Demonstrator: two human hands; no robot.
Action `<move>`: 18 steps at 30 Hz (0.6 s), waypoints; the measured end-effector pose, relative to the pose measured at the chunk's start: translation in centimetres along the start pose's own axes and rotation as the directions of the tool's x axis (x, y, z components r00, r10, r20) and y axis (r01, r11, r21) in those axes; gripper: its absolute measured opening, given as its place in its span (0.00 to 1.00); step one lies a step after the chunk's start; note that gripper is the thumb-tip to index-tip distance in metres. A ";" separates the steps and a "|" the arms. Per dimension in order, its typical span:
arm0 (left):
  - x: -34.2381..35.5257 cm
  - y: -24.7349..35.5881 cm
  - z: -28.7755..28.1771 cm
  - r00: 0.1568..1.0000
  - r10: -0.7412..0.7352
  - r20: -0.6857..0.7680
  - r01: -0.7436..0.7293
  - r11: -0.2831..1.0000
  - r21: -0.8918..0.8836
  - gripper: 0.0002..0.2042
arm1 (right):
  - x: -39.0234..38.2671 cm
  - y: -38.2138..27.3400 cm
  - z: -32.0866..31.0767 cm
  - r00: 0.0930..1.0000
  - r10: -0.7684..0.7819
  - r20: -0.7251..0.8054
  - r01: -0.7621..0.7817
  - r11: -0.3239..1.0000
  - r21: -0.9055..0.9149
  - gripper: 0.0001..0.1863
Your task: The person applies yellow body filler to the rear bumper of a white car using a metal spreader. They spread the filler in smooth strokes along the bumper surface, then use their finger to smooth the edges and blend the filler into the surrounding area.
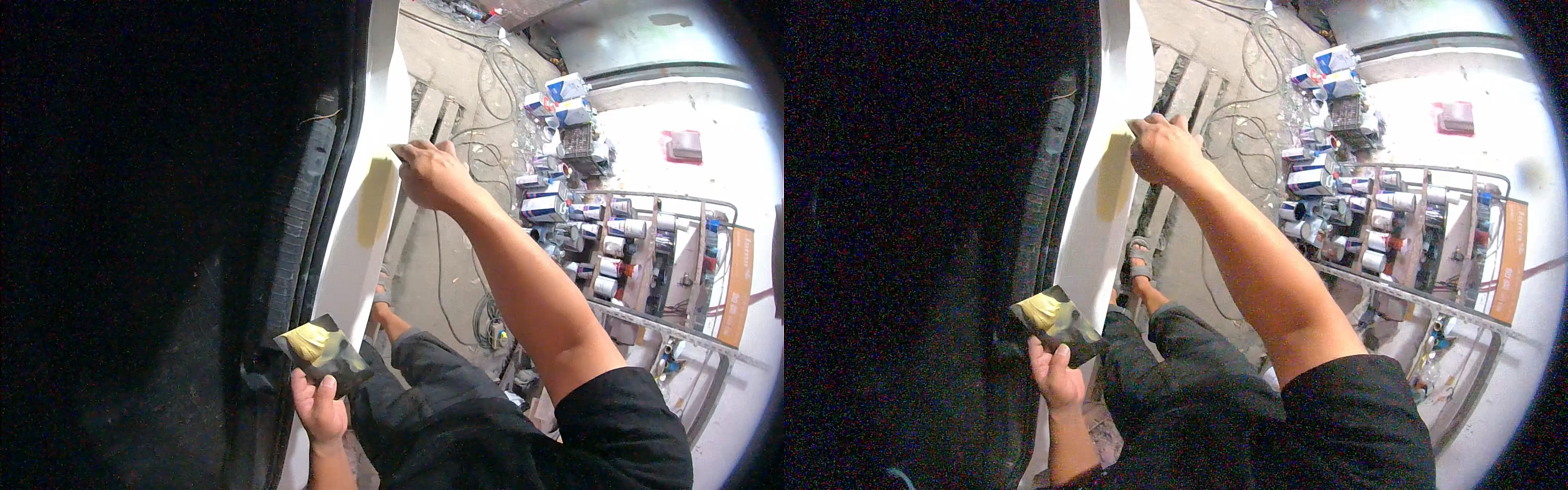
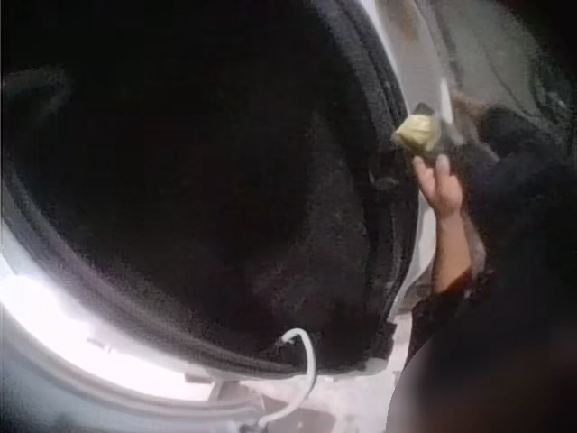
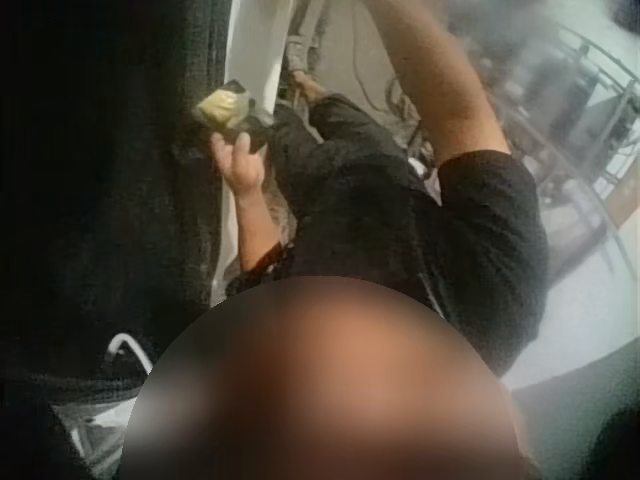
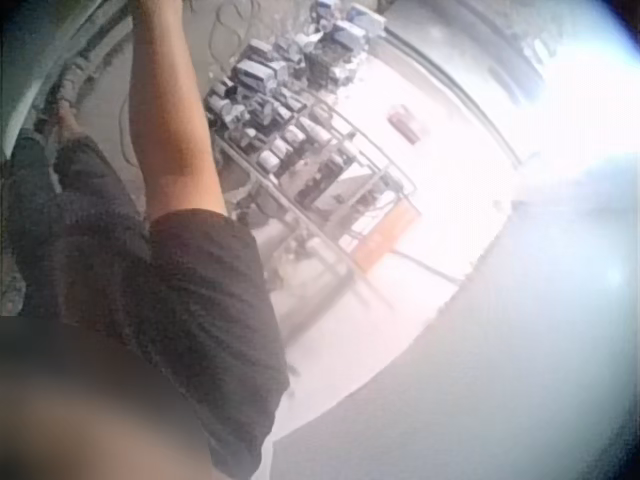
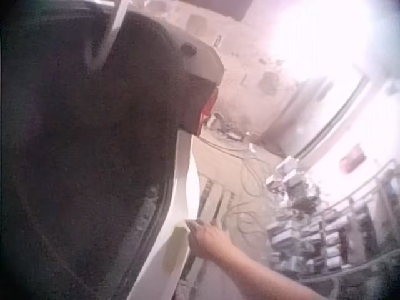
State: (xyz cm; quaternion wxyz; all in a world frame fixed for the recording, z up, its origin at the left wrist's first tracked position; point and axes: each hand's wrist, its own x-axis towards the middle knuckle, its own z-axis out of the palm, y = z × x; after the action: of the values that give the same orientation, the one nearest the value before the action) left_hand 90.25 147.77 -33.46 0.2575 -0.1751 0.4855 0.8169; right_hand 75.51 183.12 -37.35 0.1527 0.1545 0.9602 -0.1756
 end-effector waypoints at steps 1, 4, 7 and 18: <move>0.1 0.0 -0.5 1.000 -0.002 0.004 0.002 1.000 -0.005 0.27 | 0.6 -0.2 0.1 1.000 0.014 0.025 -0.014 1.000 -0.021 0.24; 0.4 -0.1 -1.7 1.000 0.011 0.021 -0.011 1.000 -0.017 0.27 | 1.5 -0.8 0.4 0.998 0.060 0.035 -0.058 0.997 -0.042 0.23; 1.0 -0.1 -2.8 1.000 0.001 0.024 -0.001 1.000 -0.010 0.26 | 2.4 -1.2 0.7 0.999 0.020 0.038 -0.016 0.994 -0.104 0.23; 0.8 0.0 -4.7 0.998 0.020 0.056 -0.022 0.999 0.037 0.27 | 1.7 -3.8 0.1 0.998 0.021 0.055 -0.019 0.999 -0.032 0.25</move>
State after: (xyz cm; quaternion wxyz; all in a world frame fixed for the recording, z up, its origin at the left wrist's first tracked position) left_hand 89.74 143.85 -36.09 0.2654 -0.1421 0.4951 0.8150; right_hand 72.66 180.06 -36.93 0.1836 0.1569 0.9566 -0.1632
